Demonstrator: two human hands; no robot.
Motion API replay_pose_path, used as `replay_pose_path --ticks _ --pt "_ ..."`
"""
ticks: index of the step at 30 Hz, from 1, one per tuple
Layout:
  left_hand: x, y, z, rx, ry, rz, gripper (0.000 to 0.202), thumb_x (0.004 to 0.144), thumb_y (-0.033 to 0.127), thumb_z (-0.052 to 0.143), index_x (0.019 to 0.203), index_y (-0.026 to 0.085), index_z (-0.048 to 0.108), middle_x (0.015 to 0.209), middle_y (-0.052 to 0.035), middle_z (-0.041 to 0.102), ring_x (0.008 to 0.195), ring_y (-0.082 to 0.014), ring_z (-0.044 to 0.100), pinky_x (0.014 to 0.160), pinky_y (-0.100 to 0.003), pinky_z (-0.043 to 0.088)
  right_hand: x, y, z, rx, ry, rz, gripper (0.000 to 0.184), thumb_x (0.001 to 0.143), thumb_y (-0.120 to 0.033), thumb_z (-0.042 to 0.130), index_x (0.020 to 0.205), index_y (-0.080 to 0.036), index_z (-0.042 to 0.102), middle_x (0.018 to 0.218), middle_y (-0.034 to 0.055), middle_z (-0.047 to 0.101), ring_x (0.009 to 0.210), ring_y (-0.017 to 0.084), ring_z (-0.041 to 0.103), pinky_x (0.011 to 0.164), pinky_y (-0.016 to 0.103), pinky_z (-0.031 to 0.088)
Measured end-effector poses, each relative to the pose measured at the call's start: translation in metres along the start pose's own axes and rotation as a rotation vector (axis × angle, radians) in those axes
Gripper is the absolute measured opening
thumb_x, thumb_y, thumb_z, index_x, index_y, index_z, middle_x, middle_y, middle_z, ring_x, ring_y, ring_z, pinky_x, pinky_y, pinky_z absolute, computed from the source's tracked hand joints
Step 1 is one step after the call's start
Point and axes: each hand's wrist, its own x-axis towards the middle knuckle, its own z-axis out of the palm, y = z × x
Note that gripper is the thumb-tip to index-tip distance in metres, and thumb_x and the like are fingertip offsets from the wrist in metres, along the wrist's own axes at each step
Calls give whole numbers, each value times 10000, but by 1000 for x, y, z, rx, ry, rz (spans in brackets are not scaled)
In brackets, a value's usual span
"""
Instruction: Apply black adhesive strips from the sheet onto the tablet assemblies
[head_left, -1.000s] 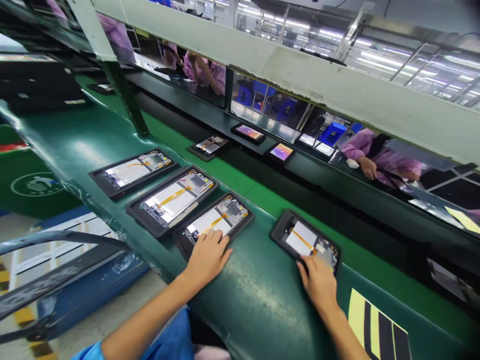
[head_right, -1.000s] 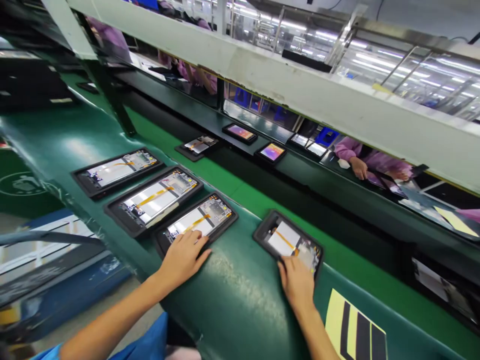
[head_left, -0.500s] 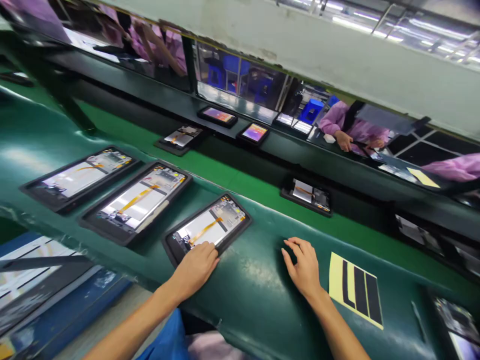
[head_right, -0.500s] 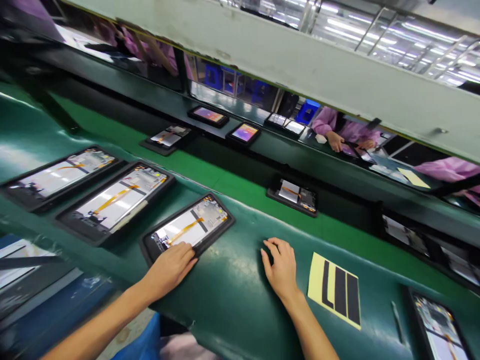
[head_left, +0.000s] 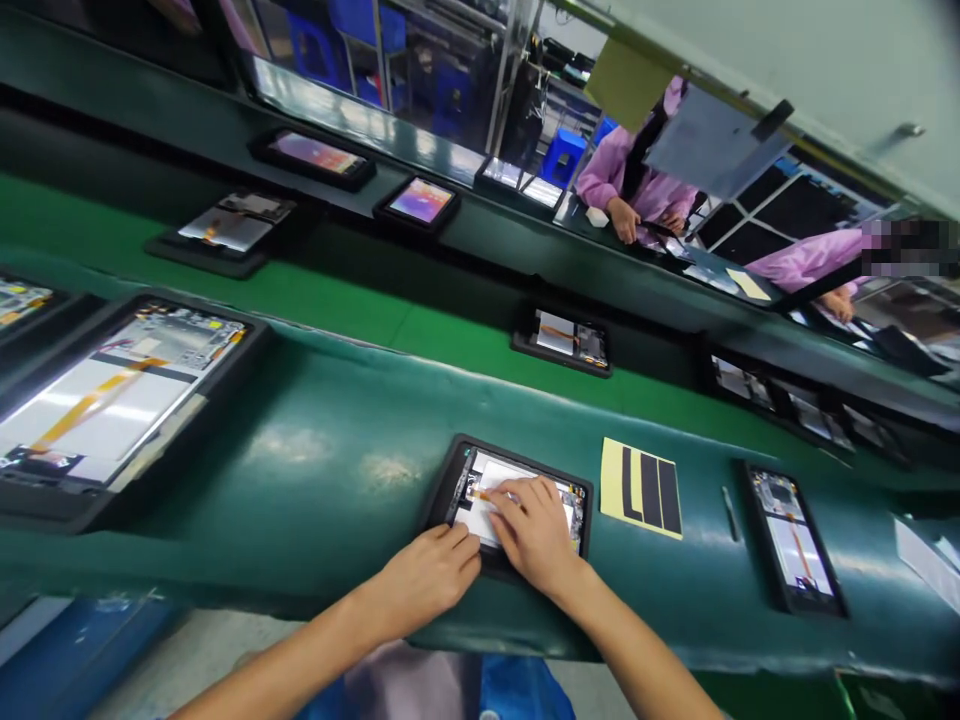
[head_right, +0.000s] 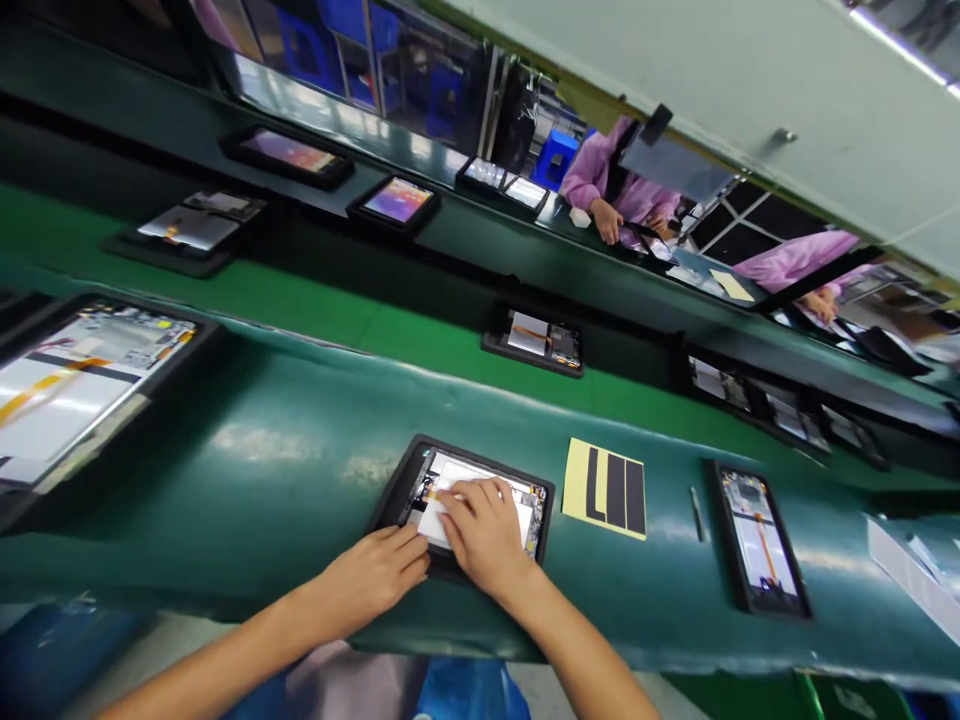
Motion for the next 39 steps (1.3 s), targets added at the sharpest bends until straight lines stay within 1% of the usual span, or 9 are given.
replay_pose_path --ticks 4,9,11,14,17,22,27,31,39 --pt "-4 2 -12 -121 44 -103 113 957 193 662 861 197 603 833 -13 640 783 -186 592 699 -328 425 3 5 11 4 -16 -1 188 1024 -208 601 1179 -263 691 1044 53 766 941 223 672 908 403 425" --pt "0 -17 -30 -190 290 -438 192 1013 184 509 868 205 632 875 -29 650 805 -176 572 753 -322 466 0 8 13 68 11 -13 149 1024 -164 618 1054 -268 720 1000 25 782 902 185 682 877 368 409" --pt "5 -25 -32 -109 283 -547 201 1005 205 506 853 204 637 905 -48 648 840 -199 572 753 -341 481 -1 8 12 55 16 -11 169 1036 -164 596 1039 -274 724 1004 21 783 898 178 675 872 363 410" --pt "17 -31 -30 19 163 -609 162 967 255 553 847 206 651 946 -75 644 877 -240 580 715 -372 491 -2 7 12 36 50 -13 187 1040 -156 581 1035 -270 728 994 24 782 888 177 663 871 361 420" --pt "31 -29 -25 92 60 -623 128 918 286 611 839 202 667 932 -91 639 878 -267 588 684 -393 498 -2 8 12 24 89 -14 178 1036 -152 585 1020 -260 726 981 29 780 871 180 660 868 363 430" --pt "40 -28 -20 101 35 -646 104 891 246 600 829 203 671 900 -90 640 867 -264 592 635 -366 495 -3 9 13 17 69 -22 187 1049 -163 564 1022 -259 724 1001 26 780 875 172 647 881 367 438" --pt "25 -34 -23 23 84 -589 153 914 166 537 854 207 672 962 -67 677 903 -221 603 705 -329 517 -4 8 16 10 47 -73 206 1047 -150 554 1008 -247 731 997 27 771 858 173 618 839 360 449" --pt "7 -32 -27 3 146 -440 227 976 212 515 1050 198 730 1136 -108 691 1028 -271 596 812 -391 506 -2 8 17 -19 31 -106 235 1046 -134 532 1027 -247 737 987 33 762 844 176 617 830 361 470" --pt "-2 -23 -30 145 6 -322 334 996 295 543 1276 254 721 1376 -135 656 1183 -375 579 893 -478 463 1 7 14 13 85 -170 138 993 -90 613 1015 -177 717 943 62 740 832 191 600 809 351 483"
